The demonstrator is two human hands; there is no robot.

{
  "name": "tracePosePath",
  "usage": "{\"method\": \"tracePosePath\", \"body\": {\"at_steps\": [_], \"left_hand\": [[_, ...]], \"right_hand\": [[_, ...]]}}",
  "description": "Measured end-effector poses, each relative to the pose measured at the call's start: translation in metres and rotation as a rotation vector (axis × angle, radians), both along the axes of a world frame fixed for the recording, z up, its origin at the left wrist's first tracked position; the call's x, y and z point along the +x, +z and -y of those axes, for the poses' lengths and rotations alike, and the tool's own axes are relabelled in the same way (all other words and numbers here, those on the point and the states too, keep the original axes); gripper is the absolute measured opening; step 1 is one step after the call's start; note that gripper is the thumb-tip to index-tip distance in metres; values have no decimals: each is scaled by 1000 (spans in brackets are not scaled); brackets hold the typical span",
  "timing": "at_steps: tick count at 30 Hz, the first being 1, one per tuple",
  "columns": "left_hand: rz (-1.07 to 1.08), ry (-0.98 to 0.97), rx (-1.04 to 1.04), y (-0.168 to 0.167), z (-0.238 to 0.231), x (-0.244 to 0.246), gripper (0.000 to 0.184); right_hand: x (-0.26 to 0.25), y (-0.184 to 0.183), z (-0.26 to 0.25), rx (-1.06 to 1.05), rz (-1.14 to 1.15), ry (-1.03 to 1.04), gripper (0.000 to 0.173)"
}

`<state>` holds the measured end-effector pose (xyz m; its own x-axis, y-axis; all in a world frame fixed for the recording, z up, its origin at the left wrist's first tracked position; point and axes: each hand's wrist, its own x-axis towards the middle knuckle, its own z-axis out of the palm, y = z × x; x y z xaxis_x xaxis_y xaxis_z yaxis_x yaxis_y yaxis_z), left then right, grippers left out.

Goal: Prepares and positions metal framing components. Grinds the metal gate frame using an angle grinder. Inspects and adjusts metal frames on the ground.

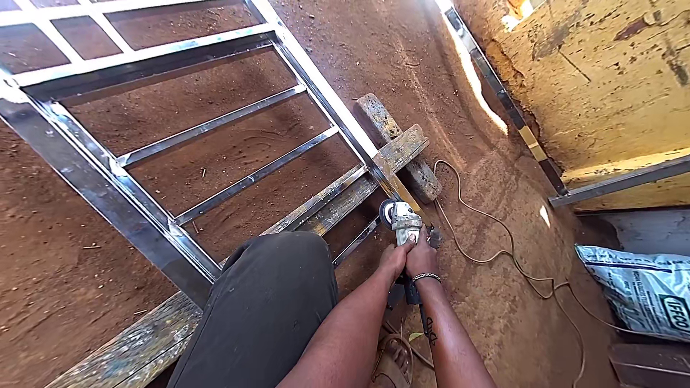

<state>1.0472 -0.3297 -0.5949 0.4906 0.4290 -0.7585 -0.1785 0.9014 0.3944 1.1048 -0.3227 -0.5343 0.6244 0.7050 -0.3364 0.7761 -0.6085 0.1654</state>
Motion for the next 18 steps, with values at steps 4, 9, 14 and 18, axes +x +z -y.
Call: {"method": "tracePosePath", "body": {"at_steps": [4, 9, 14, 18], "left_hand": [[12, -22, 8, -2, 6, 2, 85], [11, 11, 22, -4, 6, 4, 84], [11, -20, 36, 0, 8, 1, 85], [32, 10, 28, -2, 6, 5, 81]], "right_hand": [[-1, 4, 5, -10, -7, -7, 68], [-1, 4, 3, -19, 2, 15, 67], [-5, 10, 4, -25, -8, -5, 66], [1, 6, 5, -9, -9, 25, 67]]}}
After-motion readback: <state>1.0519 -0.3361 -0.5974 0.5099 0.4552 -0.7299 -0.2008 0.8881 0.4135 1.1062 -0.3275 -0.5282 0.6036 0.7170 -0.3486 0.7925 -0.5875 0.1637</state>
